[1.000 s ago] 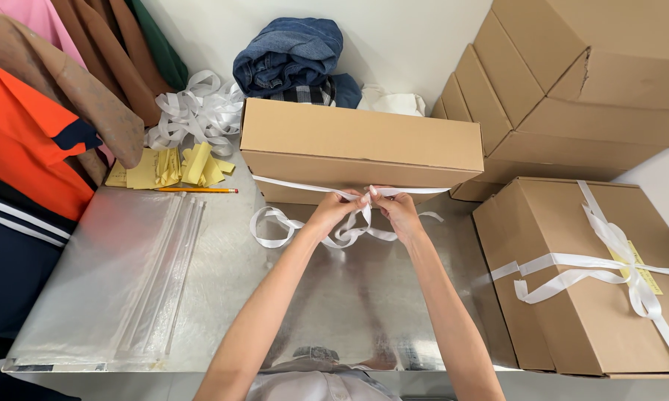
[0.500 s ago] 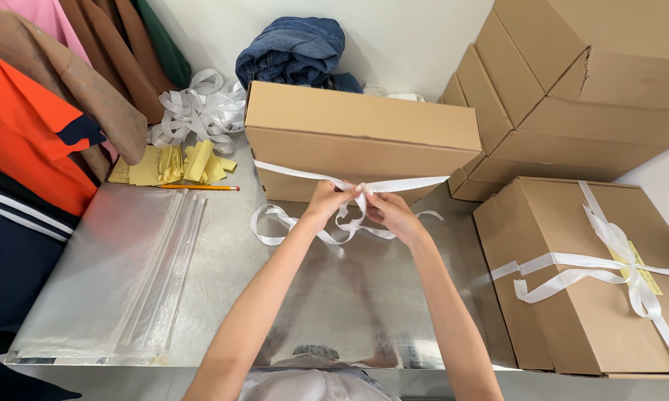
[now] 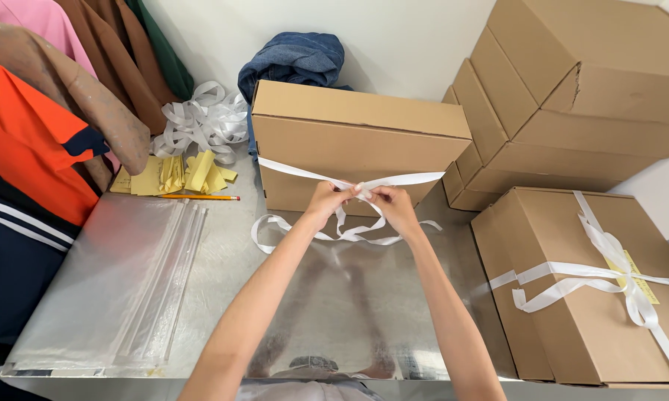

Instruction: Packing a clothing item into a cardboard box and tying a decorative ribbon around it

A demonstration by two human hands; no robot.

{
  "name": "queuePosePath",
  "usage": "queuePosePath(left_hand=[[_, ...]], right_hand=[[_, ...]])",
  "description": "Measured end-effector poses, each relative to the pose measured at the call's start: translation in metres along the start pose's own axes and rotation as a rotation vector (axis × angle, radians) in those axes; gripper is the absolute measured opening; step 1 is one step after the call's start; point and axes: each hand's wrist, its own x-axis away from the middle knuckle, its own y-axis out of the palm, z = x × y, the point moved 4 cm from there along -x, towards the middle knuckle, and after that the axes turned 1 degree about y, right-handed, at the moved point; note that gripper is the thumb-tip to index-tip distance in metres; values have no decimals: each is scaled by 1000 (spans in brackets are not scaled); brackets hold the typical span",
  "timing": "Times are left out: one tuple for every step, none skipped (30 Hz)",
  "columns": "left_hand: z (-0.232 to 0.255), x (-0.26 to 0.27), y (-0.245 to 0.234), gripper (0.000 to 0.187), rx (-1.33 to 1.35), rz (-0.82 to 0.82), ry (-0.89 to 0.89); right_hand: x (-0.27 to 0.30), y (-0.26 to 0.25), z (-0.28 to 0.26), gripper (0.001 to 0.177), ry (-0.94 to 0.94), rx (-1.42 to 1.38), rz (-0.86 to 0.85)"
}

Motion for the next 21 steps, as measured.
queuePosePath(left_hand=[[6, 0, -3, 22, 0, 0, 3], [11, 0, -5, 20, -10, -21, -17], [17, 0, -8, 18, -19, -42, -38], [23, 3, -11, 18, -20, -40, -36], [27, 5, -13, 22, -22, -75, -61], [32, 8, -16, 25, -24, -109, -86], [31, 4, -18, 25, -25, -105, -84], [31, 1, -20, 28, -106, -123, -71], [30, -2, -23, 31, -187, -142, -59], [32, -3, -27, 31, -188, -137, -59], [33, -4, -29, 24, -355, -166, -71], [35, -6, -32, 17, -523, -194, -82], [32, -17, -32, 17, -524, -189, -80], [31, -29, -32, 6, -766, -179, -7], [31, -41, -32, 10, -1007, -167, 67], [42, -40, -32, 10, -1007, -163, 71], [52, -39, -32, 8, -1003, -178, 63], [62, -38, -30, 7, -999, -194, 56], [66, -46, -31, 7, -998, -192, 61], [68, -53, -32, 9, -977, -239, 35], [71, -61, -32, 11, -955, -286, 10]], right_hand=[[-2, 2, 0, 16, -3, 0, 1], [-3, 2, -2, 14, -46, 66, 54], [-4, 2, -4, 11, -90, 132, 106], [-3, 4, -6, 11, -93, 132, 105], [-2, 5, -9, 12, -110, 146, 135], [-1, 6, -12, 13, -129, 160, 164], [-2, 7, -9, 13, -133, 159, 161], [-3, 8, -6, 12, -132, 165, 183], [-4, 8, -3, 11, -131, 172, 205], [-6, 11, 2, 11, -134, 170, 202], [-7, 13, 7, 10, -127, 176, 225], [-10, 15, 12, 9, -121, 182, 248], [-8, 17, 9, 9, -126, 180, 246], [-7, 18, 6, 8, -135, 193, 285], [-5, 19, 3, 7, -143, 205, 324], [-5, 21, 1, 7, -149, 205, 324], [-5, 22, -2, 6, -159, 228, 351], [-4, 21, -4, 5, -169, 253, 379], [-5, 24, -3, 5, -173, 254, 382], [-6, 27, -1, 3, -175, 218, 402], [-6, 29, 0, 3, -176, 181, 422]])
